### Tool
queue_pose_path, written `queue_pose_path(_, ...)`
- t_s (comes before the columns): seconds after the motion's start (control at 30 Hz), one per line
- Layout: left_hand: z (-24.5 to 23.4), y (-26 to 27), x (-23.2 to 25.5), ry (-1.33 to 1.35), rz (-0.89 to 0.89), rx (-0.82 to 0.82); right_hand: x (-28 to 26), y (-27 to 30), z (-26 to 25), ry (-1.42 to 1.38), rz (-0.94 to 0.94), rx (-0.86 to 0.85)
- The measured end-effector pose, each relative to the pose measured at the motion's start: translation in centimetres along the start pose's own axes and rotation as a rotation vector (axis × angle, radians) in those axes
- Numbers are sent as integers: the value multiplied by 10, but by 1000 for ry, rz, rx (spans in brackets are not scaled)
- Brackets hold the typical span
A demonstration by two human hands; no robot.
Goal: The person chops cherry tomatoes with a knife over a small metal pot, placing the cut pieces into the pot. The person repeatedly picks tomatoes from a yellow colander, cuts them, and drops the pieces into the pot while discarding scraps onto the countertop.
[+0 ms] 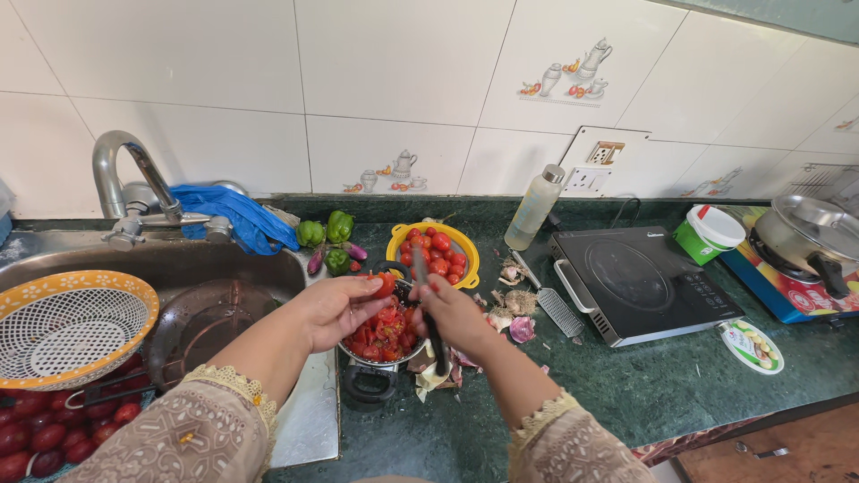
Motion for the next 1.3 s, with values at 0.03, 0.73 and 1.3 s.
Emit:
queue_pose_path(0.03,0,5,2,-1,0,1,-8,-2,3,-1,0,0)
queue_pose_path(0.73,-50,-40,-9,-3,49,139,27,4,72,-134,239,-44)
queue_pose_path(1.3,-79,-79,-42,-34,-78,138,1,-4,64,546,131,30)
Point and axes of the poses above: each hand's wrist, its own y-axis away from the middle knuckle, its own z-axis out of the palm, x = y × z, the point moved 9 cm from there along -y, towards the middle knuckle, and after that the axes turned 3 degrees about y, right-handed, at the moved point
